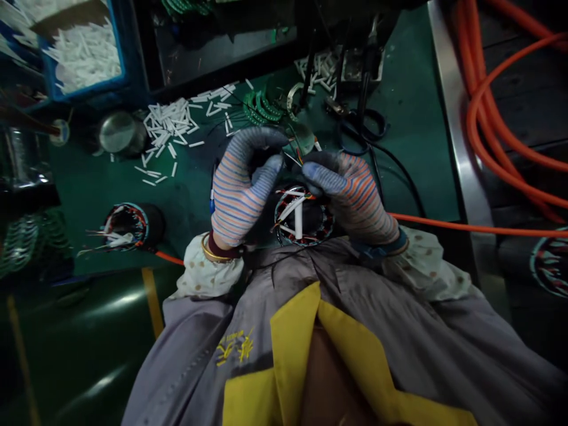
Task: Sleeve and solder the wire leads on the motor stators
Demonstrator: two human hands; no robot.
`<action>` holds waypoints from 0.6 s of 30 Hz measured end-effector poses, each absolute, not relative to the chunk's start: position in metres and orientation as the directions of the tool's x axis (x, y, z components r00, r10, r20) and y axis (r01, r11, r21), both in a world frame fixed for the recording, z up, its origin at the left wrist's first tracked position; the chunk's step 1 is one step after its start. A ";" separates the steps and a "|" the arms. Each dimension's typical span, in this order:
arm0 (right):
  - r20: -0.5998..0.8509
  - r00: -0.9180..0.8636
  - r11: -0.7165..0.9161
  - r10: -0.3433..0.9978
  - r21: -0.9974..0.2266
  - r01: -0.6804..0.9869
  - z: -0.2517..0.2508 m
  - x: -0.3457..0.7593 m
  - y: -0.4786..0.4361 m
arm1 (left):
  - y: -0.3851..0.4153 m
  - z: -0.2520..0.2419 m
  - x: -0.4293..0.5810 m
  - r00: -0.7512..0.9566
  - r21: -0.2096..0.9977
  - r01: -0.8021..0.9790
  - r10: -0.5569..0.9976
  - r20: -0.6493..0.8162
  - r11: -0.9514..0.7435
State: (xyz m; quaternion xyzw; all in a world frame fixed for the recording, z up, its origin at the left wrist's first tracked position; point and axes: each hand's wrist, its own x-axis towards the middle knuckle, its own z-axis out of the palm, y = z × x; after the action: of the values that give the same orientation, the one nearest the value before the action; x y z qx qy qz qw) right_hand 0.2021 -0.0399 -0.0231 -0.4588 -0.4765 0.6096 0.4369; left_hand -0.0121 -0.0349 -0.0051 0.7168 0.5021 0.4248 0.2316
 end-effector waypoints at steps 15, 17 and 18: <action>-0.120 -0.155 -0.135 0.981 -0.986 -0.093 -0.024 0.194 -0.037 | -0.042 0.000 0.005 0.030 0.902 0.340 0.961 0.274 -0.267; -0.103 -0.160 -0.115 0.982 -0.991 -0.070 -0.024 0.192 -0.038 | -0.039 0.004 0.002 0.063 0.882 0.386 0.961 0.268 -0.271; -0.102 -0.160 -0.112 0.982 -0.992 -0.054 -0.023 0.192 -0.038 | -0.037 0.007 -0.001 0.082 0.872 0.411 0.964 0.254 -0.265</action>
State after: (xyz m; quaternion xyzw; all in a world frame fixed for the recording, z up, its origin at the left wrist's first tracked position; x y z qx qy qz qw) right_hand 0.1916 -0.0380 -0.0230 -0.4692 -0.4945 0.5793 0.4468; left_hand -0.0011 -0.0371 0.0075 0.6642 0.5174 0.4376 0.3158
